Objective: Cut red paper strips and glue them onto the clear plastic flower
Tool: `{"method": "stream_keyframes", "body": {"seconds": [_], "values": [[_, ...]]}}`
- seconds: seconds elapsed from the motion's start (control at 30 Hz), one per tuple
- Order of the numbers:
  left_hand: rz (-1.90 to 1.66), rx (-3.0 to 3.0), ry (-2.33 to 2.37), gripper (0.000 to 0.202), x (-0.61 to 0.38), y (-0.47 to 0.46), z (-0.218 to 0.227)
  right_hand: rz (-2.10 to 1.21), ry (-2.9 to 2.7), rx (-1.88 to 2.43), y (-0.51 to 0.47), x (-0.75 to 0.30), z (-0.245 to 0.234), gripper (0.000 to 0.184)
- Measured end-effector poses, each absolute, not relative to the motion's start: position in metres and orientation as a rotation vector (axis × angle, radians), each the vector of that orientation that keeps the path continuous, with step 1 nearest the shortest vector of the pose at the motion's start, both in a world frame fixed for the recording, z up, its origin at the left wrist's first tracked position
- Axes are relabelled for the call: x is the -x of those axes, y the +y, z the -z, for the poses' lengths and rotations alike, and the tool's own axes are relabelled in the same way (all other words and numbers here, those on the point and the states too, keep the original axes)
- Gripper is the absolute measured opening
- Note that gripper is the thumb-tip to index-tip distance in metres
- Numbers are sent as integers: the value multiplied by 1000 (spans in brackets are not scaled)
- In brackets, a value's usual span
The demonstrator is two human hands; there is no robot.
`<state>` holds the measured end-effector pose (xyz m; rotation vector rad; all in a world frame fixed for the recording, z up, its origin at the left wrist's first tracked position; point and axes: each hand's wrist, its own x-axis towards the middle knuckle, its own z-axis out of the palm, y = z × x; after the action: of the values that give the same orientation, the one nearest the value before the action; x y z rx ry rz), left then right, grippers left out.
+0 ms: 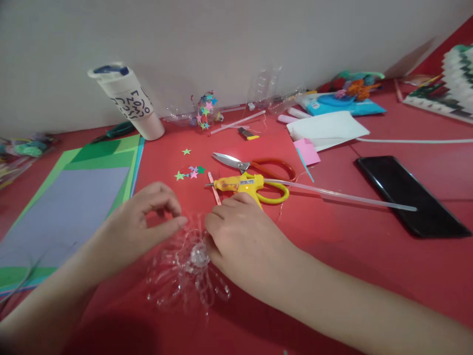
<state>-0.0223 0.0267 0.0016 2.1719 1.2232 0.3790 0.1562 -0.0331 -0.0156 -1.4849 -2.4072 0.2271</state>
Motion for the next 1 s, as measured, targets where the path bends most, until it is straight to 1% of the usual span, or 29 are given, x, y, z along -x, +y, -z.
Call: {"method": "stream_keyframes", "body": {"seconds": [0.07,0.1,0.17,0.27,0.37,0.43,0.5,0.6,0.73,0.83,0.9,0.93,1.0], "values": [[-439,-2117,1144,7,24,34,-1,-271,-2435,1455,-32,-158,12,12],[-408,-2056,1086,10,24,37,0,-280,-2432,1446,-32,-159,11,12],[-278,-1919,987,16,21,39,2,-277,-2362,1424,-31,-162,7,10],[-131,-1822,970,13,18,39,5,-207,-2169,1435,-34,-171,4,9],[-134,-1808,1048,13,19,35,6,-248,-2082,1621,-40,-180,3,22],[-154,-1779,1076,13,22,32,6,-410,-2072,1768,-44,-183,6,35],[-167,-1735,1072,12,26,29,7,-548,-2079,1830,-45,-183,10,39],[-200,-1573,1063,8,29,24,10,-575,-2124,1780,-39,-177,13,34],[-362,-1360,1077,3,32,21,14,-451,-2177,1698,-20,-167,8,30],[-442,-1332,1120,3,36,20,17,-434,-2216,1642,-8,-163,1,25],[-431,-1348,1132,3,40,20,19,-469,-2222,1615,-3,-165,-2,21],[-419,-1363,1134,3,43,20,20,-484,-2221,1596,-1,-167,-3,19],[-408,-1422,1146,12,48,20,21,-500,-2215,1549,-1,-172,-4,17]]}}
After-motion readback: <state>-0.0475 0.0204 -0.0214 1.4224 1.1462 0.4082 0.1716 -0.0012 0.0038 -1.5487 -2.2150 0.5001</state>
